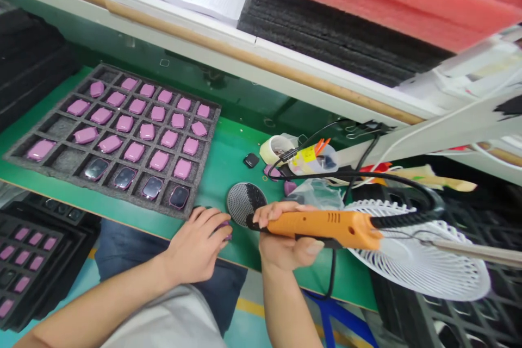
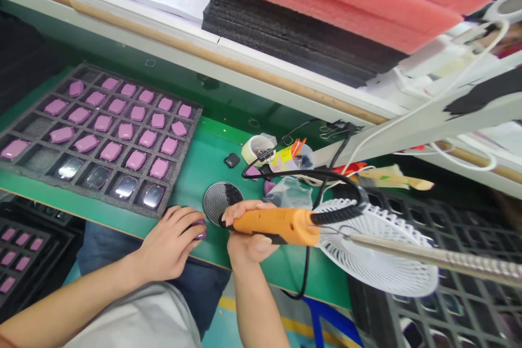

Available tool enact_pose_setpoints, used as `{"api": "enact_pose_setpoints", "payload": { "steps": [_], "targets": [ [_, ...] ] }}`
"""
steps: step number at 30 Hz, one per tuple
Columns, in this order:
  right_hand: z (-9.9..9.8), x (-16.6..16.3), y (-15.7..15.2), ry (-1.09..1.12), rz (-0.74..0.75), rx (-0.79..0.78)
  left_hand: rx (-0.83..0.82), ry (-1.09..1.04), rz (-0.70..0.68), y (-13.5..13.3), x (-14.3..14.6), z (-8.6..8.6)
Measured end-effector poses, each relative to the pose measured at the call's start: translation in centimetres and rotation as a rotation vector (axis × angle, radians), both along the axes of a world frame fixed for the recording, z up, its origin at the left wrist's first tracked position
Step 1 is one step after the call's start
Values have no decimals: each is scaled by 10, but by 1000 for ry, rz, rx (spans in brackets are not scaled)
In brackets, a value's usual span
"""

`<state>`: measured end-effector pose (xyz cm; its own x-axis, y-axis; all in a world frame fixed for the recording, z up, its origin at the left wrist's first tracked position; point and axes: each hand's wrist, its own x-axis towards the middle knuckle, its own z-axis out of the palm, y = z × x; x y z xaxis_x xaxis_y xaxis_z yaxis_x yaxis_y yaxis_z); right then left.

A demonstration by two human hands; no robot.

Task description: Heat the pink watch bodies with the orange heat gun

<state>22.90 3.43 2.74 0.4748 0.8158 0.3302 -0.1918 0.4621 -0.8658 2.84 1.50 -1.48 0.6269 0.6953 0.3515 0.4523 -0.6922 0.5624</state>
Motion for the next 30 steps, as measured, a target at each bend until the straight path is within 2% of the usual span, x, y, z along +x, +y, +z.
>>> {"api": "enact_pose_setpoints", "payload": {
  "steps": [6,11,15,19,25,30],
  "targets": [
    [-9,-4,2,13,12,5,-10,10,93,-2,2,-4],
    [-11,-6,2,24,25,27,-28,-53,7,0,-1,2],
    [-12,-7,4,25,24,35,-11,-74,14,1,-1,0],
    [-6,-7,2,7,31,32,70,-73,35,-1,0,-6],
    [14,-9,-9,11,82,39,135,-61,54,-1,2,-10],
    [14,-19,-11,-2,175,15,121,-51,63,-2,2,-10]
  ]
}}
